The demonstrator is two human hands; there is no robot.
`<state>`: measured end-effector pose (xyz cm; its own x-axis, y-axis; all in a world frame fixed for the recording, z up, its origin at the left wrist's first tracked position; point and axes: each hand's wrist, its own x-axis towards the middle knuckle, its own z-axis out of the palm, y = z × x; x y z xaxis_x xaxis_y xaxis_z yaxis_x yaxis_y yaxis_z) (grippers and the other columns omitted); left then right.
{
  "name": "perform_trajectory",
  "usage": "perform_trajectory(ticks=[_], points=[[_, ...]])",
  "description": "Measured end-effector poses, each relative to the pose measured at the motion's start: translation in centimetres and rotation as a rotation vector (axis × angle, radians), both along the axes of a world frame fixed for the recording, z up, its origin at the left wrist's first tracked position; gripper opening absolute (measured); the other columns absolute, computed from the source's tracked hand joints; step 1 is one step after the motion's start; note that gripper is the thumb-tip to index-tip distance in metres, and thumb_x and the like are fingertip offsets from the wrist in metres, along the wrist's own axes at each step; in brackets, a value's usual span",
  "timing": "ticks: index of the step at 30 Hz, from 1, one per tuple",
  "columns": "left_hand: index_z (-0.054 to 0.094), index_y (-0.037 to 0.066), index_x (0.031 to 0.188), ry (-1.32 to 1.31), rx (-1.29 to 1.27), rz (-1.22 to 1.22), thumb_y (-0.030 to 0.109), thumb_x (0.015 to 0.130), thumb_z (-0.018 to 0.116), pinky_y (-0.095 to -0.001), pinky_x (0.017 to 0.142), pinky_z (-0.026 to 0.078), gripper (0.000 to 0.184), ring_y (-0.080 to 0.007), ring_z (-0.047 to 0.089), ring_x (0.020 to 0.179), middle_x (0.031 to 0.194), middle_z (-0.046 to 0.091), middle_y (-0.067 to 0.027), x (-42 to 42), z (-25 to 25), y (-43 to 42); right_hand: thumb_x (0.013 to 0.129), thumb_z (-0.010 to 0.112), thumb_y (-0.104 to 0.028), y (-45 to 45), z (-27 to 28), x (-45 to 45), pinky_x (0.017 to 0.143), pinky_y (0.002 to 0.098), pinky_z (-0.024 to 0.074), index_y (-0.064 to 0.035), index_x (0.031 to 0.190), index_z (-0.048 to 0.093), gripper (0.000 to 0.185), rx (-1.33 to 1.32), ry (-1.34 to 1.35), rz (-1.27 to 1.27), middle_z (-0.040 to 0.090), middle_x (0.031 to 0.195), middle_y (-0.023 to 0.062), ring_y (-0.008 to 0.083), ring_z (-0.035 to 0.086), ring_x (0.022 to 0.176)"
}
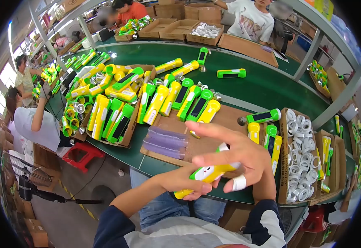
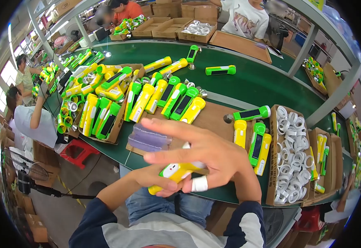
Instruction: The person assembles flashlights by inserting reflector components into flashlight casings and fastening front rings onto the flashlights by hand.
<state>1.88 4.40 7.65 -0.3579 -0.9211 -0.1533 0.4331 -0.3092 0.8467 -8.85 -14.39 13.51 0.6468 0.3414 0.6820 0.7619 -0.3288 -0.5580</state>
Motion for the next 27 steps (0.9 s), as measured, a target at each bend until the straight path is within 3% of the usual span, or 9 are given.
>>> perform_trajectory(ticks=[3, 6, 7, 14, 18, 19, 22, 26, 27], points=[[0.053, 0.002, 0.111, 0.251, -0.016, -0.165, 0.029, 0.096, 0.069, -0.0256, 0.045, 0.042, 0.034, -0.0091, 0.053, 0.049, 0.068, 0.054, -0.0022, -0.2, -1.8, -0.7, 0.084, 0.073, -0.035, 0.3, 0.3, -0.5, 0.096, 0.0452, 0.0537, -0.0051, 0.128, 0.070, 0.053, 0.059, 0.088, 0.066, 0.058, 0.139, 0.0298, 0.0429, 0.065, 0.118], [0.054, 0.003, 0.110, -0.289, -0.027, 0.044, 0.028, 0.097, 0.068, -0.0256, 0.045, 0.042, 0.031, -0.0088, 0.054, 0.050, 0.069, 0.056, -0.0014, -0.7, -0.8, -1.2, 0.089, 0.069, -0.026, -0.4, 0.0, -0.8, 0.086, 0.0401, 0.0578, -0.0025, 0.113, 0.077, 0.034, 0.015, 0.194, -0.060, 0.070, 0.122, 0.0243, 0.0370, 0.073, 0.102], [0.055, 0.003, 0.108, -0.333, -0.041, 0.140, 0.028, 0.097, 0.067, -0.0253, 0.044, 0.043, 0.029, -0.0085, 0.054, 0.049, 0.069, 0.057, -0.0003, -0.9, -1.1, -1.2, 0.092, 0.062, -0.017, 0.2, -0.2, -0.6, 0.080, 0.0363, 0.0585, 0.0002, 0.096, 0.079, 0.025, 0.086, 0.153, -0.157, 0.076, 0.102, 0.0185, 0.0311, 0.075, 0.091], [0.057, 0.004, 0.119, -0.581, -0.082, 0.437, 0.028, 0.095, 0.067, -0.0285, 0.044, 0.044, 0.035, -0.0103, 0.054, 0.048, 0.068, 0.059, -0.0039, -1.1, -0.3, -2.3, 0.096, 0.055, -0.022, -0.6, -1.4, 0.3, 0.070, 0.0338, 0.0557, 0.0041, 0.081, 0.074, 0.036, 0.112, 0.289, -0.421, 0.074, 0.084, 0.0155, 0.0257, 0.073, 0.078], [0.058, 0.008, 0.130, -0.734, -0.103, 0.447, 0.026, 0.090, 0.070, -0.0326, 0.057, 0.050, 0.045, -0.0157, 0.061, 0.062, 0.083, 0.066, -0.0076, -0.9, 0.4, -2.0, 0.097, 0.055, -0.028, -0.1, -1.2, 0.1, 0.069, 0.0335, 0.0544, 0.0040, 0.078, 0.073, 0.041, 0.135, 0.295, -0.449, 0.073, 0.081, 0.0155, 0.0248, 0.071, 0.075], [0.062, 0.006, 0.125, -0.764, -0.208, 0.523, 0.030, 0.088, 0.072, -0.0380, 0.070, 0.054, 0.045, -0.0263, 0.068, 0.072, 0.088, 0.070, -0.0146, -1.0, -0.9, -2.0, 0.098, 0.055, -0.029, -0.1, -1.2, 0.1, 0.069, 0.0343, 0.0542, 0.0041, 0.079, 0.073, 0.042, 0.131, 0.319, -0.458, 0.073, 0.082, 0.0163, 0.0251, 0.071, 0.075], [0.060, 0.006, 0.130, -0.849, -0.205, 0.524, 0.037, 0.087, 0.074, -0.0414, 0.079, 0.055, 0.055, -0.0353, 0.071, 0.084, 0.095, 0.072, -0.0198, -0.5, -0.8, -1.5, 0.094, 0.058, -0.017, 0.2, -1.5, 0.4, 0.072, 0.0326, 0.0548, 0.0031, 0.083, 0.074, 0.028, 0.154, 0.279, -0.416, 0.074, 0.082, 0.0133, 0.0245, 0.072, 0.077], [0.055, -0.001, 0.134, -1.143, -0.168, 0.570, 0.047, 0.085, 0.077, -0.0423, 0.080, 0.056, 0.072, -0.0354, 0.072, 0.085, 0.109, 0.071, -0.0202, 2.7, -0.1, 0.9, 0.096, 0.059, -0.040, 0.9, -0.6, 0.7, 0.096, 0.0429, 0.0506, 0.0010, 0.127, 0.063, 0.052, -0.050, 0.084, -0.506, 0.059, 0.136, 0.0248, 0.0336, 0.062, 0.119], [0.049, -0.001, 0.139, -1.111, -0.227, 0.688, 0.047, 0.084, 0.078, -0.0413, 0.084, 0.055, 0.078, -0.0333, 0.071, 0.090, 0.113, 0.069, -0.0196, 4.1, -1.1, 2.0, 0.097, 0.055, -0.050, -0.4, -0.5, 0.2, 0.105, 0.0472, 0.0444, -0.0026, 0.144, 0.050, 0.067, -0.068, 0.206, -0.465, 0.042, 0.154, 0.0240, 0.0366, 0.052, 0.132]])
